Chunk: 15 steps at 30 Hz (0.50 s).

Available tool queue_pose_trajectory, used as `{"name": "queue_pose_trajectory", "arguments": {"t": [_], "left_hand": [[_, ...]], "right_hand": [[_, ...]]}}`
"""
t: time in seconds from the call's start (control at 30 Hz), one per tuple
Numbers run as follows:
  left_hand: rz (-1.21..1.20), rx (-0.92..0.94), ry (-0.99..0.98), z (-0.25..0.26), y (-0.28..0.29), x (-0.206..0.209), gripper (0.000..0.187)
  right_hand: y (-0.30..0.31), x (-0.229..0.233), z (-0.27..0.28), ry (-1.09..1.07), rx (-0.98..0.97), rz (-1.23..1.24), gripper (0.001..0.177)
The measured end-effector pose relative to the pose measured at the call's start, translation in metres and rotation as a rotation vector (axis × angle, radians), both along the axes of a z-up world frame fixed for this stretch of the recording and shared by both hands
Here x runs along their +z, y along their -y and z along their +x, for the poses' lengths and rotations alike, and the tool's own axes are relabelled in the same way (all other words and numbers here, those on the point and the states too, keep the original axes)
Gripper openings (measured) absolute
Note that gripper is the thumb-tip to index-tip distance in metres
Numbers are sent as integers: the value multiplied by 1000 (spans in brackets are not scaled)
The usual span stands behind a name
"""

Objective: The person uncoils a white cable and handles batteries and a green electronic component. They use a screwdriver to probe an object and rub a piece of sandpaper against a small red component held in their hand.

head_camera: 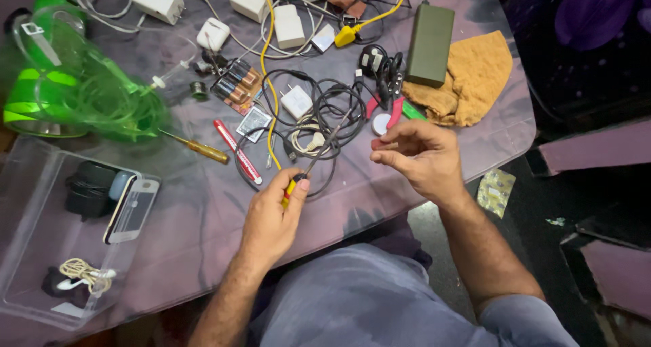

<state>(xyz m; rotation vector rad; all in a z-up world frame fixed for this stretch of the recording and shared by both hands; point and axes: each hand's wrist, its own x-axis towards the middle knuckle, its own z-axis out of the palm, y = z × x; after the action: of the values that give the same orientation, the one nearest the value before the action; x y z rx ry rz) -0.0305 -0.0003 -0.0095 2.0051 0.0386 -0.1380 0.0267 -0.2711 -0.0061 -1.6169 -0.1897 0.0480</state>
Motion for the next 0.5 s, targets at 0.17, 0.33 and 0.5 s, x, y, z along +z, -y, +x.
{"name": "queue_pose_trajectory", "arguments": {"t": [0.17,0.33,0.5], "left_hand": [[119,-40,56,-5,13,-1,30],[239,-132,4,-11,30,-12,30],[365,-194,-9,-7,34,-23,30]], "right_hand": [[11,1,-8,-55,-88,-18,26],[39,-9,-16,-50,-194,-18,14],[38,18,-21,215,-144,-253,11]]}}
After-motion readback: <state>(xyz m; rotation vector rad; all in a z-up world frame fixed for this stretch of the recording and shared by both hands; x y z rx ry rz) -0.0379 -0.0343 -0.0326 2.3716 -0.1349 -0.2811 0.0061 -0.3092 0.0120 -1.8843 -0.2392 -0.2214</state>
